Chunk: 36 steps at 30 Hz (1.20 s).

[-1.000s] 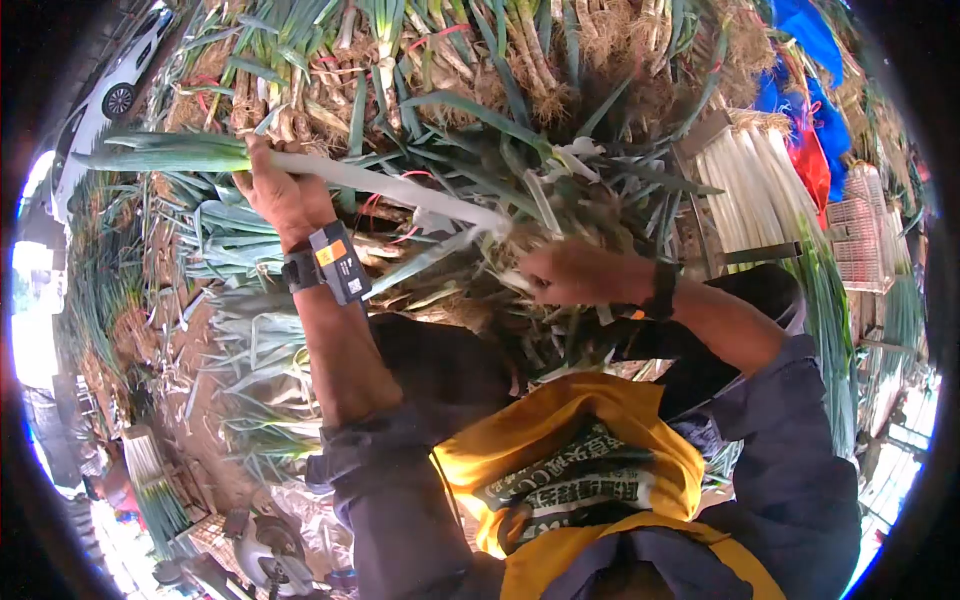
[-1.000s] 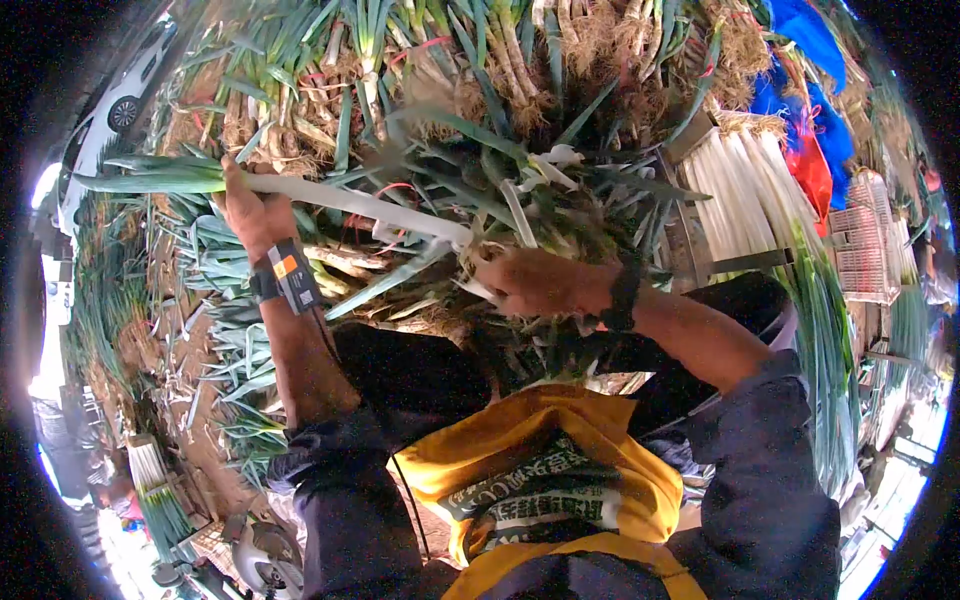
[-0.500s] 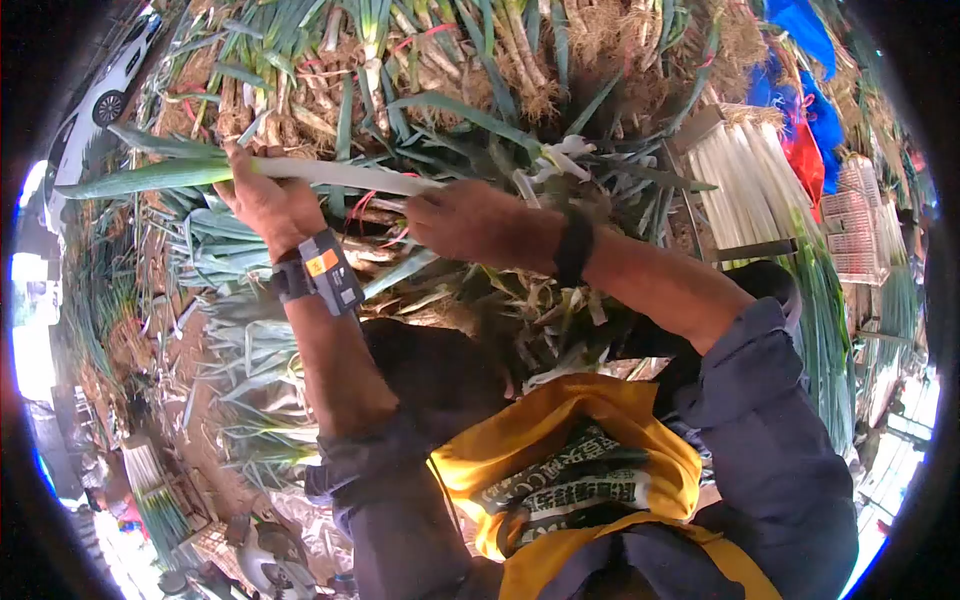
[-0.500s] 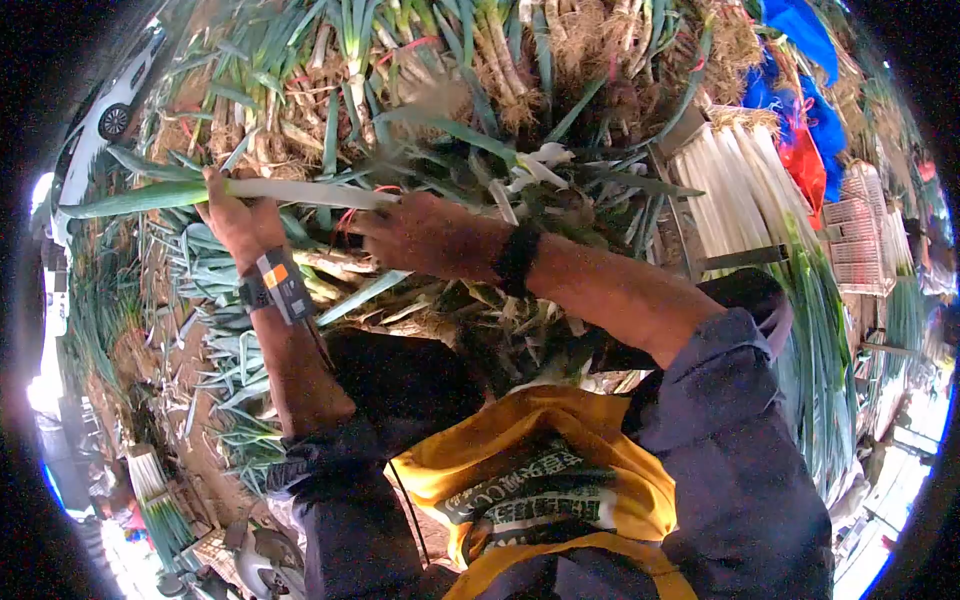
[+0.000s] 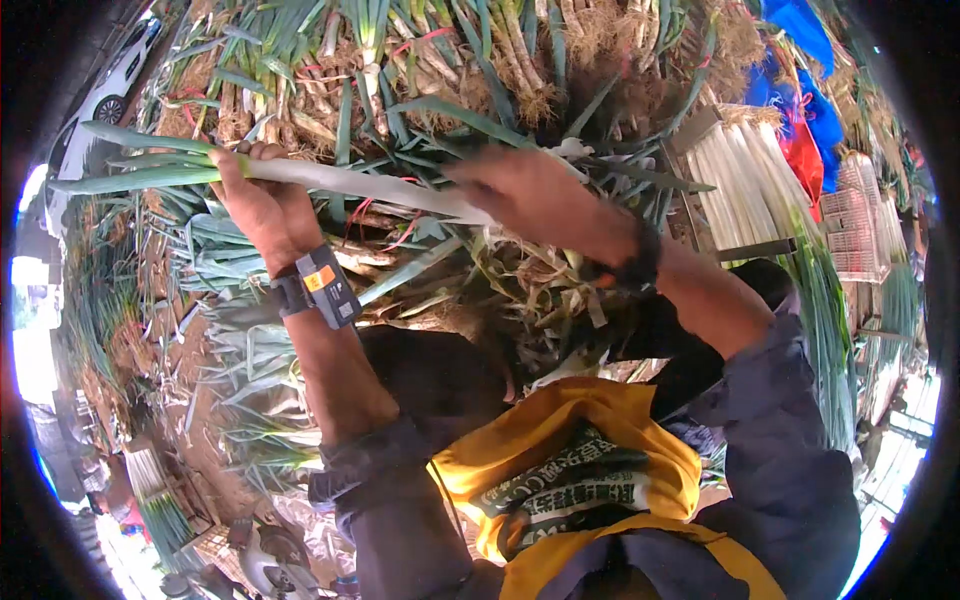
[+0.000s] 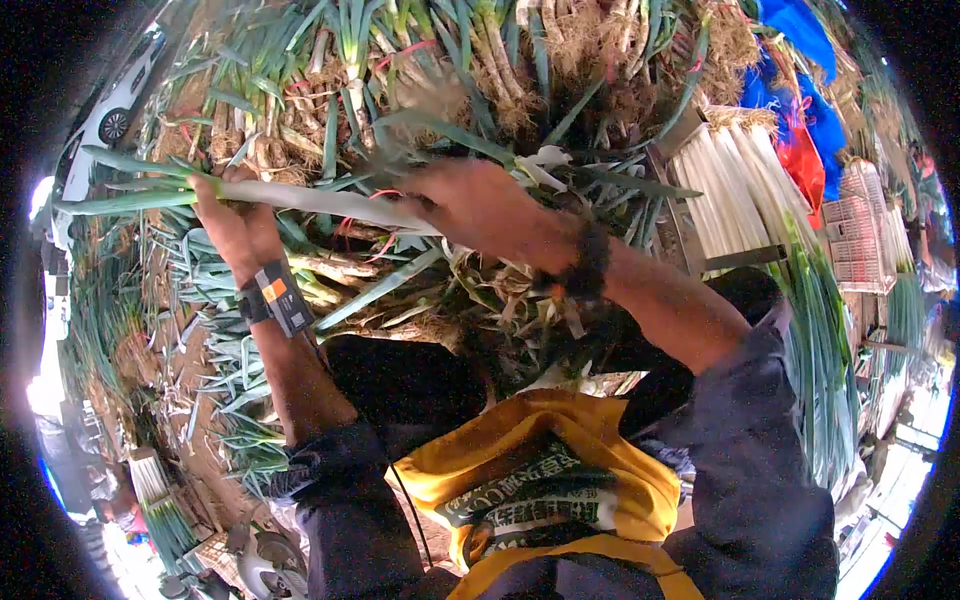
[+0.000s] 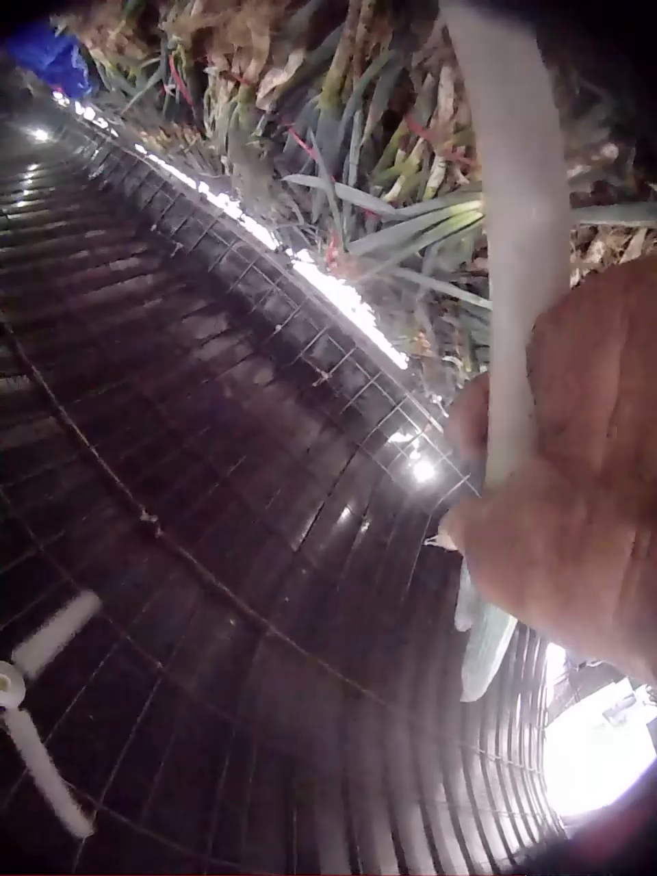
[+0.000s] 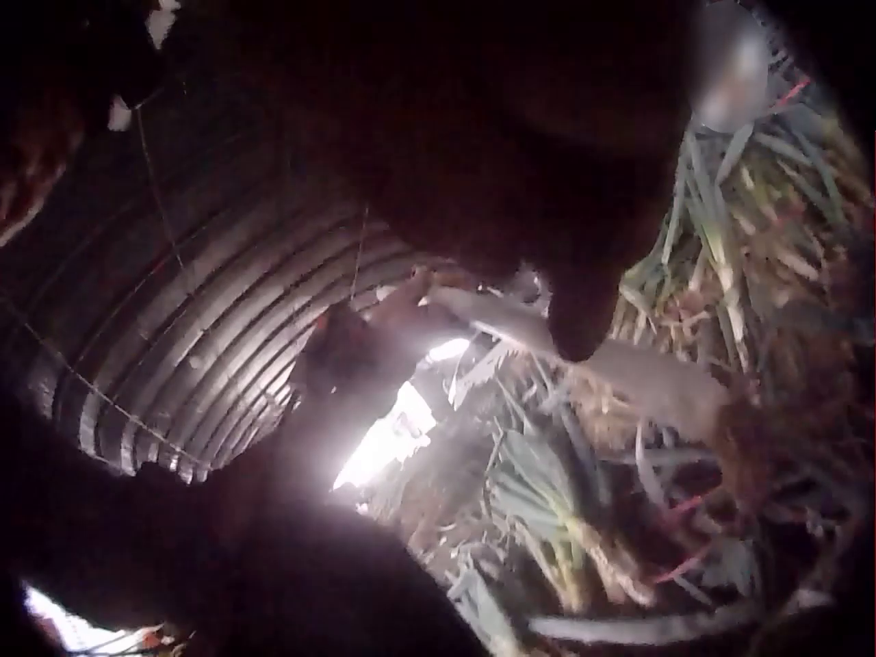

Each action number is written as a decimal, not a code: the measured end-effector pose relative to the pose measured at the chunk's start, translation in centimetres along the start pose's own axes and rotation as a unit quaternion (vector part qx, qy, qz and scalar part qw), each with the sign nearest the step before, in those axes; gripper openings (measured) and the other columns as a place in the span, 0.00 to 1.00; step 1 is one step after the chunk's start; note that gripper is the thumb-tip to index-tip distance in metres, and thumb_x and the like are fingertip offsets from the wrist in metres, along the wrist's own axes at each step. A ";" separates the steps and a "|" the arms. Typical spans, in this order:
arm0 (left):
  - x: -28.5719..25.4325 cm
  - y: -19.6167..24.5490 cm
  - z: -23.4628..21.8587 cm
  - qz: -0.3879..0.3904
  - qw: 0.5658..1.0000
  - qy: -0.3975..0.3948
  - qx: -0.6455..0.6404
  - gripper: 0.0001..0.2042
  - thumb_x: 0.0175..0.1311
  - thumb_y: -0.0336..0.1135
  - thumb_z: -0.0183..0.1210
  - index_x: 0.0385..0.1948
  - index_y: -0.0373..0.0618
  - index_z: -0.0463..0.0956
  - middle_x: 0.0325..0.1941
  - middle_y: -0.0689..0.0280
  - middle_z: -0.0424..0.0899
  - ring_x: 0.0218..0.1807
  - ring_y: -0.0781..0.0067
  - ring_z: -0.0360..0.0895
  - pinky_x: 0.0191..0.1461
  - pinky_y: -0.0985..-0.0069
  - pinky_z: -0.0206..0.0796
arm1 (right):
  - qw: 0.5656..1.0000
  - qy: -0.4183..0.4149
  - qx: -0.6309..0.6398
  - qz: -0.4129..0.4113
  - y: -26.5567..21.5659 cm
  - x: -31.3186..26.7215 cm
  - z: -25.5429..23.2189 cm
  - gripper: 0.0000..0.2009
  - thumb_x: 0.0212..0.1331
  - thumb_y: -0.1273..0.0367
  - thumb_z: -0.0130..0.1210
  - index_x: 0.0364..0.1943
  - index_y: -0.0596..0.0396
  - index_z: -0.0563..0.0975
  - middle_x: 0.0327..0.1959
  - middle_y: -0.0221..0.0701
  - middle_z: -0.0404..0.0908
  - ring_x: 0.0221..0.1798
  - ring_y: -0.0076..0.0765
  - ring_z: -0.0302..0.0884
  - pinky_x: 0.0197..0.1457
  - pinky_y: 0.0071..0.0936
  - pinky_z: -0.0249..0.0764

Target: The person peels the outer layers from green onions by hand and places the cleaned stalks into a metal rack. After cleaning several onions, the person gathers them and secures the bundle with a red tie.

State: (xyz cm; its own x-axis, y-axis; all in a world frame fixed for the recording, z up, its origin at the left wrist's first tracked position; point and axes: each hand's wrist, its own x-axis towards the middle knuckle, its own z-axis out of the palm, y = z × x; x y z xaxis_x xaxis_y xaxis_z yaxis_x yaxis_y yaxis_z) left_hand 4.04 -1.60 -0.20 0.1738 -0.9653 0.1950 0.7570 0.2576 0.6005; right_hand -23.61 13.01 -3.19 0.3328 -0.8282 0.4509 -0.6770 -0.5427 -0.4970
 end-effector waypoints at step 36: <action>0.7 -0.2 -1.3 0.024 1.000 0.011 -0.014 0.20 0.62 0.50 0.70 0.39 0.45 0.72 0.31 0.67 0.73 0.35 0.68 0.73 0.44 0.69 0.73 | 0.994 -0.048 -0.026 0.093 -0.1 -0.9 3.4 0.06 0.58 0.70 0.57 0.33 0.59 0.77 0.31 0.43 0.80 0.36 0.55 0.81 0.41 0.47 0.76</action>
State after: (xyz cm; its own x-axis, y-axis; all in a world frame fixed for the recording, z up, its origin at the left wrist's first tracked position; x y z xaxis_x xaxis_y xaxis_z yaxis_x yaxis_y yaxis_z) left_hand 4.82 -2.43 -1.23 0.2240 -0.9526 0.2058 0.7648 0.3027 0.5687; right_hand -21.62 13.33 -6.11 0.2588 -0.9241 0.2813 -0.7645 -0.3739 -0.5251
